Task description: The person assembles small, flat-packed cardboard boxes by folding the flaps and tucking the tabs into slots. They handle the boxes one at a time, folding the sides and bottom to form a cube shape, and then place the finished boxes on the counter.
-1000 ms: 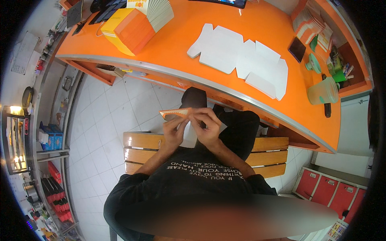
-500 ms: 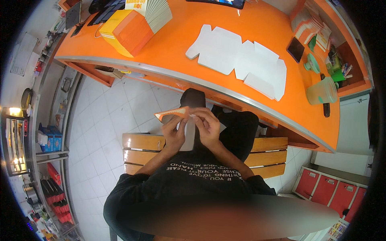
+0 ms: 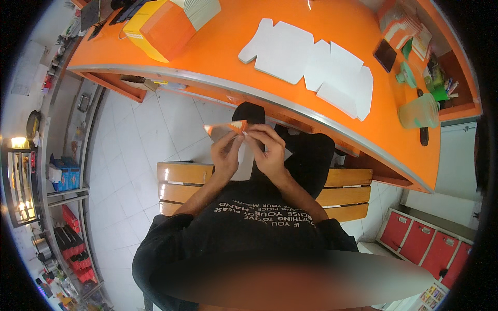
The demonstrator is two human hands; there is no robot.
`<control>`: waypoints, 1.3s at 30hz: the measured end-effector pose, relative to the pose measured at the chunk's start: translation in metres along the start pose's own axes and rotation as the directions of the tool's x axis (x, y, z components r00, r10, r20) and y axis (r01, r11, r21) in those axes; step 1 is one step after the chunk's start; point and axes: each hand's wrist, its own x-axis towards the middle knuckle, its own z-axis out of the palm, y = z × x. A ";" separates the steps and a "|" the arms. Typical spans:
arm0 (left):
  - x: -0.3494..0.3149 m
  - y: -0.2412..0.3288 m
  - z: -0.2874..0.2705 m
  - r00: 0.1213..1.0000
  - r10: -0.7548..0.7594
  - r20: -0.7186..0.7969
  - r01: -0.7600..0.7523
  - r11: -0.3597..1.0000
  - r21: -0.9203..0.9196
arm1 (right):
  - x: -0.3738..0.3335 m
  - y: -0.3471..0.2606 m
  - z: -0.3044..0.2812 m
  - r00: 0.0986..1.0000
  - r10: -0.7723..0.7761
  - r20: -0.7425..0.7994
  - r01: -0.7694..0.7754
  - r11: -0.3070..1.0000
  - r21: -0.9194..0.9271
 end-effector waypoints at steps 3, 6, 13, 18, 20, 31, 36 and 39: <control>-0.008 0.001 0.011 0.993 0.077 0.086 -0.057 0.974 -0.218 | -0.010 0.009 -0.002 0.999 0.007 0.037 -0.007 1.000 -0.009; -0.009 -0.010 0.011 0.990 -0.055 0.133 0.080 0.978 -0.195 | -0.014 0.000 0.001 0.991 -0.083 0.102 0.097 0.984 -0.147; 0.014 -0.020 -0.019 0.949 -0.303 0.091 0.316 0.892 -0.323 | -0.024 0.005 -0.010 0.983 0.086 0.164 -0.073 0.994 -0.085; 0.011 -0.013 -0.027 0.885 -0.248 0.393 0.322 0.937 -0.134 | -0.020 0.004 -0.015 0.914 0.374 0.157 -0.393 0.912 0.117; 0.010 -0.019 -0.018 0.910 -0.227 0.347 0.290 0.946 -0.141 | -0.023 0.010 -0.010 0.947 0.309 0.089 -0.321 0.928 0.189; -0.007 0.058 0.020 0.934 0.081 0.349 -0.164 0.962 0.218 | -0.018 0.021 -0.023 0.909 0.106 -0.402 -0.123 0.992 -0.016; 0.024 0.061 0.003 0.896 0.443 0.026 -0.431 0.855 0.289 | -0.018 0.010 -0.019 0.886 -0.072 -0.458 0.180 0.964 0.195; 0.015 0.036 0.012 0.974 0.117 0.192 -0.098 0.990 -0.106 | -0.027 0.004 -0.012 0.923 -0.104 -0.371 0.251 0.894 0.371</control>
